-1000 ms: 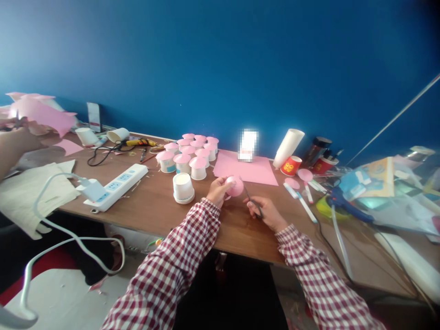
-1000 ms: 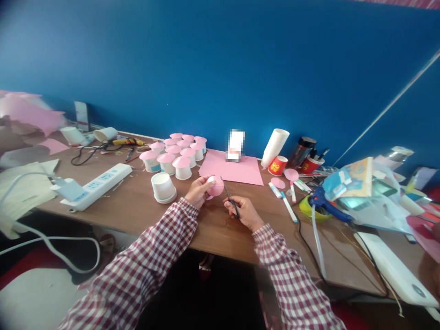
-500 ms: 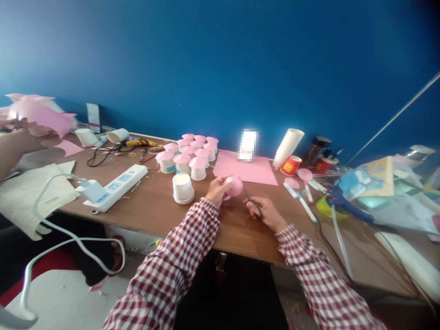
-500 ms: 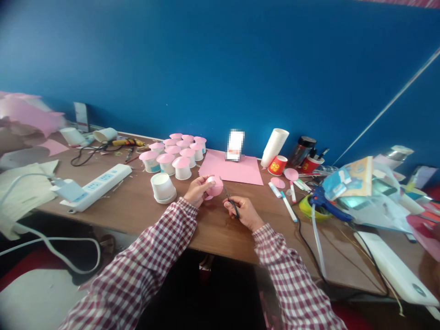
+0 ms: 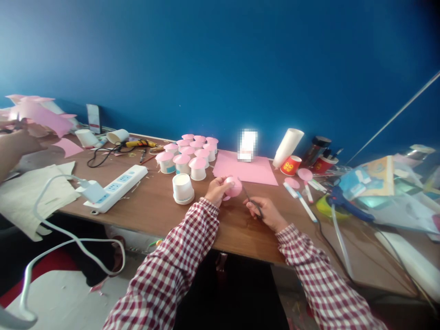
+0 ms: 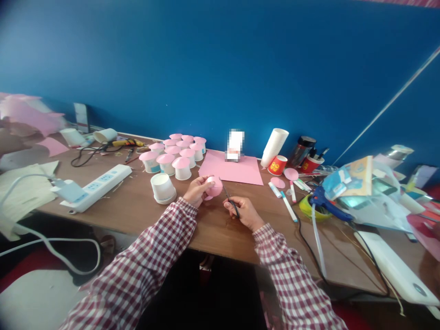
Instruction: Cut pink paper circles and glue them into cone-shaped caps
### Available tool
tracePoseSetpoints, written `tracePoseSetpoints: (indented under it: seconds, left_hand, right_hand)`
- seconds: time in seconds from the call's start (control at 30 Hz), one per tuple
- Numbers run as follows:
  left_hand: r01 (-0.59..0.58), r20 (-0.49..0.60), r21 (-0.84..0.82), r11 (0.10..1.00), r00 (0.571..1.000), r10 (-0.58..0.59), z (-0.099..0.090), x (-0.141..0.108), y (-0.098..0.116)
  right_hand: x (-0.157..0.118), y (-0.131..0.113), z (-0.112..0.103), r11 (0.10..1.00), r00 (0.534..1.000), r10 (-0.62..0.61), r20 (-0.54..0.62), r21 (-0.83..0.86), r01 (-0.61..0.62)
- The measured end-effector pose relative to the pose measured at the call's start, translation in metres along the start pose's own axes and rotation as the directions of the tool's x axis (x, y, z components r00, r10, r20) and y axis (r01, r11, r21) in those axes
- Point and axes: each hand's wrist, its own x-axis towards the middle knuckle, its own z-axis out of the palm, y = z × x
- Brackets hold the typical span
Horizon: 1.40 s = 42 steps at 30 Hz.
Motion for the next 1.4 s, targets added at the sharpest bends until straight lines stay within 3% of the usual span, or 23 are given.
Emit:
tracePoseSetpoints:
  seconds: [0.37, 0.63, 0.9, 1.4]
  left_hand:
    - [-0.014, 0.023, -0.037, 0.999, 1.0, 0.014, -0.0018, -0.0026, 0.0042]
    - [0.002, 0.057, -0.071, 0.998, 0.998, 0.002, -0.0019, -0.0043, 0.0076]
    - [0.012, 0.158, -0.059, 0.998, 0.987, -0.002, -0.0031, -0.0049, 0.0037]
    - [-0.01, 0.189, -0.016, 1.0, 0.982, 0.012, -0.0037, -0.0014, -0.0016]
  right_hand:
    - [-0.0007, 0.0024, -0.0039, 1.0, 1.0, 0.002, 0.021, -0.027, -0.001]
    - [-0.0002, 0.0036, -0.0063, 0.998, 1.0, 0.015, 0.025, 0.064, -0.017]
    - [-0.0011, 0.0045, -0.0086, 0.992, 0.996, -0.013, 0.085, 0.129, 0.002]
    - [-0.0017, 0.0047, -0.0084, 0.992, 0.995, 0.005, 0.097, 0.122, -0.017]
